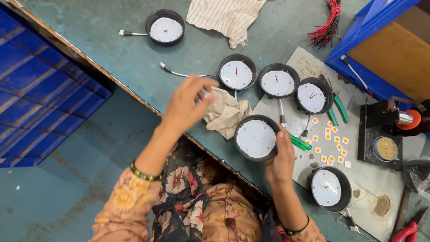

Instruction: The person assembles LED light fixtures by inserting wires into the back of the housing, securing them with a screwdriver, and wiping the LED surface with a cloth. The person then uses a soldering iron to make connections on the LED board.

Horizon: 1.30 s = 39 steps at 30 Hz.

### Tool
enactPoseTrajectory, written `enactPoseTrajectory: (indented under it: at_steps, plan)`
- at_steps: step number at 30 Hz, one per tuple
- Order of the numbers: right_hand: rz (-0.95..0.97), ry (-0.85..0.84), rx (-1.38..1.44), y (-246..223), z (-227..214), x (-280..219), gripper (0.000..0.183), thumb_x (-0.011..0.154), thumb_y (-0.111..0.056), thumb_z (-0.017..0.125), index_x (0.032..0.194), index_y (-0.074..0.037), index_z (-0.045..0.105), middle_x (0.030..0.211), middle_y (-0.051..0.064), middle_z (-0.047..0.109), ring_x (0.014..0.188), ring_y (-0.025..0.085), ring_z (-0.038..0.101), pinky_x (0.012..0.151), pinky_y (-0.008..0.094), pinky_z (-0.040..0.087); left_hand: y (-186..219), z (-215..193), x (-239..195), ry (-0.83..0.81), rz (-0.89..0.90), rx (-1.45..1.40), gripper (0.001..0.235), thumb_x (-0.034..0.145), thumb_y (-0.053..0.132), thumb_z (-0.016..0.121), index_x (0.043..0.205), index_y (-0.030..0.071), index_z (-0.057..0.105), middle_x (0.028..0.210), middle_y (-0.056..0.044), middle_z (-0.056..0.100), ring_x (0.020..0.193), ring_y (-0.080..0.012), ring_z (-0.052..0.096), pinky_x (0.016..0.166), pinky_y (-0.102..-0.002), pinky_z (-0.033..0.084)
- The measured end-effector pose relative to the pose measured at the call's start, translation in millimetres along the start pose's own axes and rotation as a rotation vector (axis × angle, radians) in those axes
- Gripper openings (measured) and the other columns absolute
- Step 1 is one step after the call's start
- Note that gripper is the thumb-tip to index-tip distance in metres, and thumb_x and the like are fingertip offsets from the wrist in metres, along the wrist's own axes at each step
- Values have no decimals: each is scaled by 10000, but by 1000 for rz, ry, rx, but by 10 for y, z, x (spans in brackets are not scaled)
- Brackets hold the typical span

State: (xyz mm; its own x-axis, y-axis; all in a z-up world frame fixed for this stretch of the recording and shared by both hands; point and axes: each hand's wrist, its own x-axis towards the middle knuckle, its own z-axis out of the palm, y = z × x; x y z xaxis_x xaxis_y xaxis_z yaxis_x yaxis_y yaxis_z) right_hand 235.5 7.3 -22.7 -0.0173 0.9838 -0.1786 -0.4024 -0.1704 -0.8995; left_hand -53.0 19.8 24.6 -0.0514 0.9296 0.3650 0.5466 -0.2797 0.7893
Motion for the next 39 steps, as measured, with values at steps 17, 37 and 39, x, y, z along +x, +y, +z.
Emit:
enactPoseTrajectory:
  at_steps: [17,37,39]
  plan:
    - [-677,-158,-1088,-448,156,-439,475,1023,-217,615,1434,-2,511,1516,198,458,1430,342,434,1197,448,352,100,-471,541,199,343,259,112,1032,27,748,1118,36,676,1032,-84,682,843,-212,667,766,-327,510]
    - [346,-383,-160,164,-394,-904,255,1011,-225,672,1022,21,737,786,32,637,606,57,489,530,194,368,648,649,-1041,-279,-381,-962,124,943,128,755,918,8,734,955,-67,653,847,-132,642,768,-268,496]
    - [179,-421,-325,114,-398,-924,234,1017,-208,668,1027,11,752,848,19,642,706,57,540,595,200,406,615,613,-955,-175,-541,-1270,123,948,119,759,920,12,705,936,-83,642,795,-155,624,730,-291,474]
